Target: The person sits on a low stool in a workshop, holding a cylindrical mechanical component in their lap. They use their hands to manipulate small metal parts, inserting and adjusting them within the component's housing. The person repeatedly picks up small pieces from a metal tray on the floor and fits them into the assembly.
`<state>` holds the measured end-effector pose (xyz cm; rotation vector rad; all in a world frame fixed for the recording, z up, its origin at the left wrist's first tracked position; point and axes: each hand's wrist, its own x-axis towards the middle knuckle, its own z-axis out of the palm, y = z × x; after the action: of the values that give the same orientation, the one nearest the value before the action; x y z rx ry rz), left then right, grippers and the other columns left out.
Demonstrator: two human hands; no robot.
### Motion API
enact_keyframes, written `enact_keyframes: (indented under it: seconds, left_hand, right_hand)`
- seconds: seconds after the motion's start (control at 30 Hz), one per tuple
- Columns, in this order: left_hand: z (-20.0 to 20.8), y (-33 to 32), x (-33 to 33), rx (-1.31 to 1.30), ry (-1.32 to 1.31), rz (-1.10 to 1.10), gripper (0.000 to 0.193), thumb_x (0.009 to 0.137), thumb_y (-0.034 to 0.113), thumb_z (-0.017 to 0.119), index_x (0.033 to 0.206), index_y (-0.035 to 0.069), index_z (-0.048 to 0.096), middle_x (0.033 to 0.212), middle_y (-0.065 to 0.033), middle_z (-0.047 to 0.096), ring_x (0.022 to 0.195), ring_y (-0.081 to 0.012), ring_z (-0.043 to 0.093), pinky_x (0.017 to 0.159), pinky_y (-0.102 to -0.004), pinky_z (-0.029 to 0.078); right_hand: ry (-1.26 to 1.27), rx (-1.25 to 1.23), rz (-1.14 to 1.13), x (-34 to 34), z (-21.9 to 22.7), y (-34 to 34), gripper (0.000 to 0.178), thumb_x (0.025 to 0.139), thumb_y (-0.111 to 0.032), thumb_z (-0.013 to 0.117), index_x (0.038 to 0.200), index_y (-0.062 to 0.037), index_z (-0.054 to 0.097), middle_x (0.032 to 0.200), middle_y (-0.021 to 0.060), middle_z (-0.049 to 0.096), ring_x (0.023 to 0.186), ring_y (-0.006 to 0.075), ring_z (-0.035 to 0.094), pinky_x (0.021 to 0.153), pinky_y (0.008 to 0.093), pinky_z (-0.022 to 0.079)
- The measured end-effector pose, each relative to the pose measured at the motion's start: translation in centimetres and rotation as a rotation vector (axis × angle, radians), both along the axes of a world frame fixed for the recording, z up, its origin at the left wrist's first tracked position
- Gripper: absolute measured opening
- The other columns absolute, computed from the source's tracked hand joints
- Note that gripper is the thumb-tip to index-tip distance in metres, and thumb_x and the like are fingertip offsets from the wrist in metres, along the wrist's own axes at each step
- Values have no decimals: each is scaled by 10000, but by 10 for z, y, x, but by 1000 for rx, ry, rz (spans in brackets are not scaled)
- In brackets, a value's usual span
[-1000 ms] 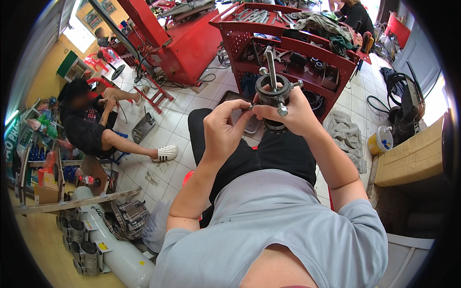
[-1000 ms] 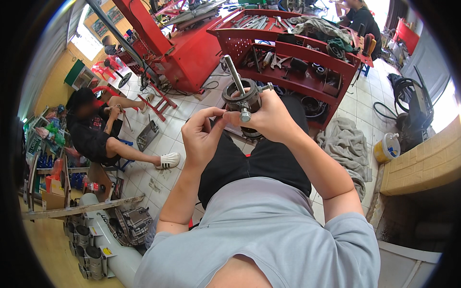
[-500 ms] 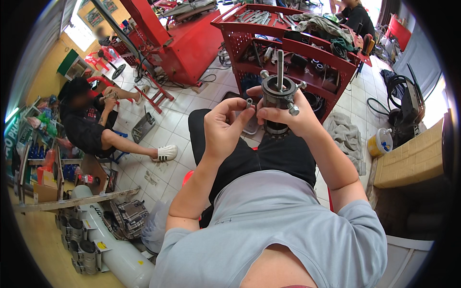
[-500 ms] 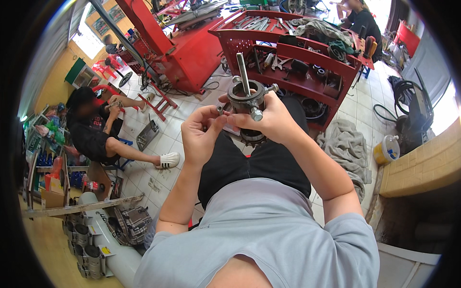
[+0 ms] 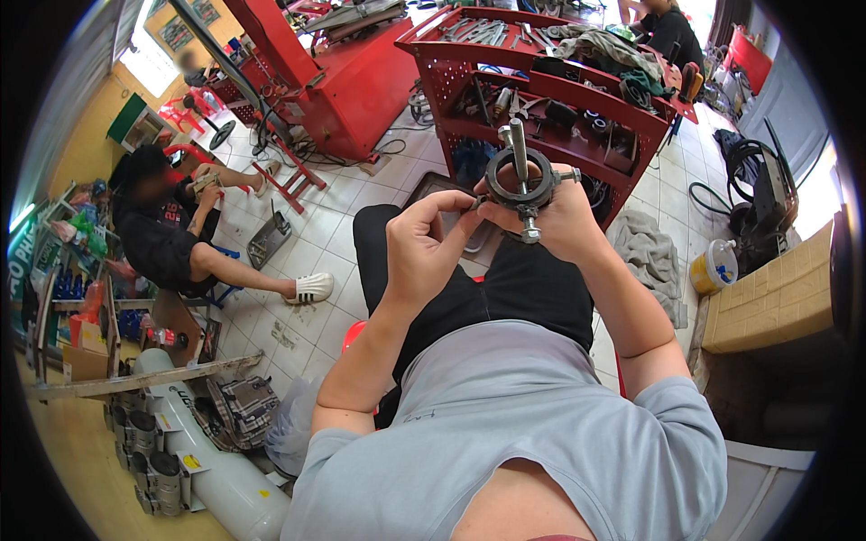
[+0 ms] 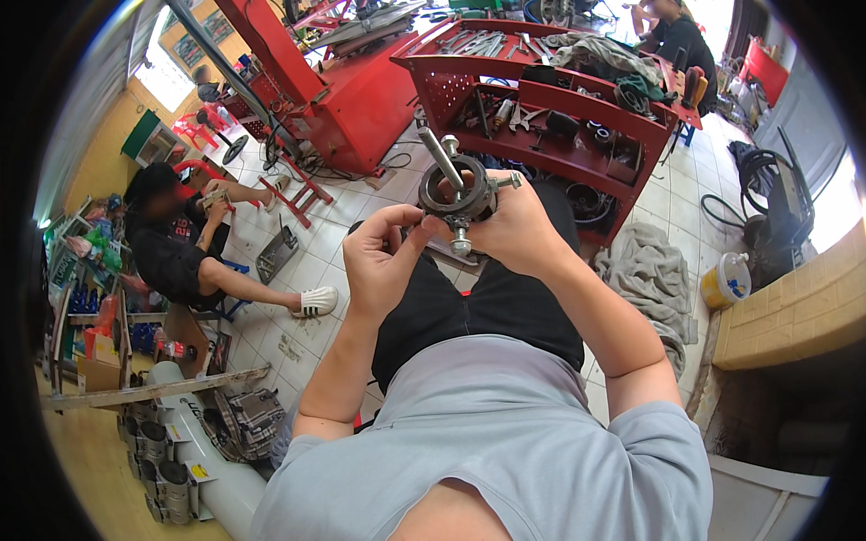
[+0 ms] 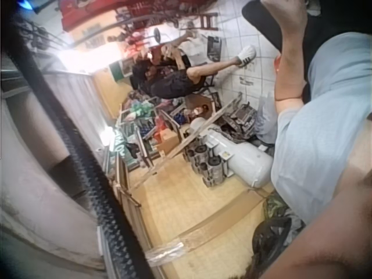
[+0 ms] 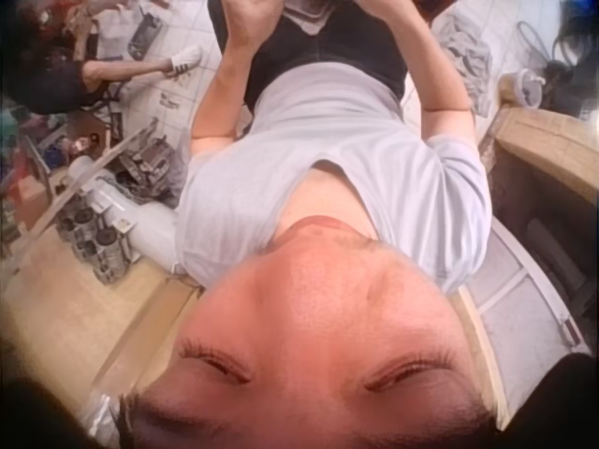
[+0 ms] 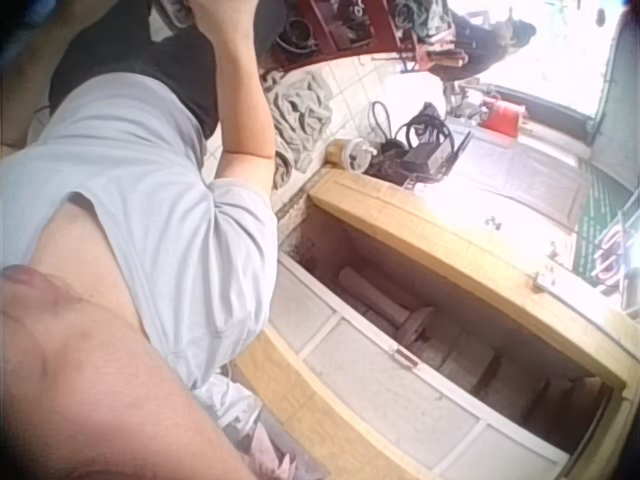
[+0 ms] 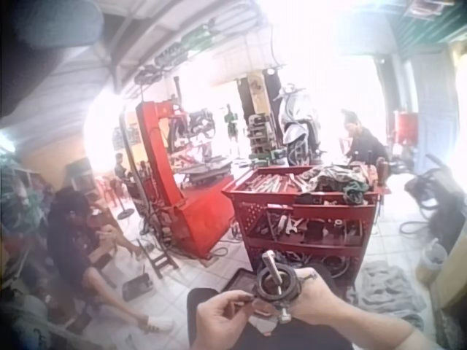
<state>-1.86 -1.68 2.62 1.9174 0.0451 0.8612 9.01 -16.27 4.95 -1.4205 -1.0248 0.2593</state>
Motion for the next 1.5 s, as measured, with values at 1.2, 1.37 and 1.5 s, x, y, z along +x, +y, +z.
enact_keyframes:
  seconds: [1.2,1.37,1.5]
  left_hand:
    - [-1,16,4,124,-243,-254,225,771,-68,701,981,10,714,1004,-114,700,750,-110,636,624,-206,482]
    - [0,13,4,130,-231,-226,216,771,-67,694,975,-1,711,995,-135,704,877,-183,691,766,-264,552]
    - [3,11,4,233,-257,-141,196,767,-57,698,957,-7,707,946,-140,710,835,-203,702,726,-268,559]
  right_hand:
    - [-197,98,114,2,1,-6,266,696,-118,826,880,-19,662,768,24,670,663,60,557,648,248,492]
    - [-209,78,78,3,1,-5,267,697,-131,825,875,-17,661,766,30,670,663,63,558,650,250,494]
    - [-234,88,67,5,1,-5,270,695,-140,828,864,-18,657,760,30,668,653,69,559,645,249,492]
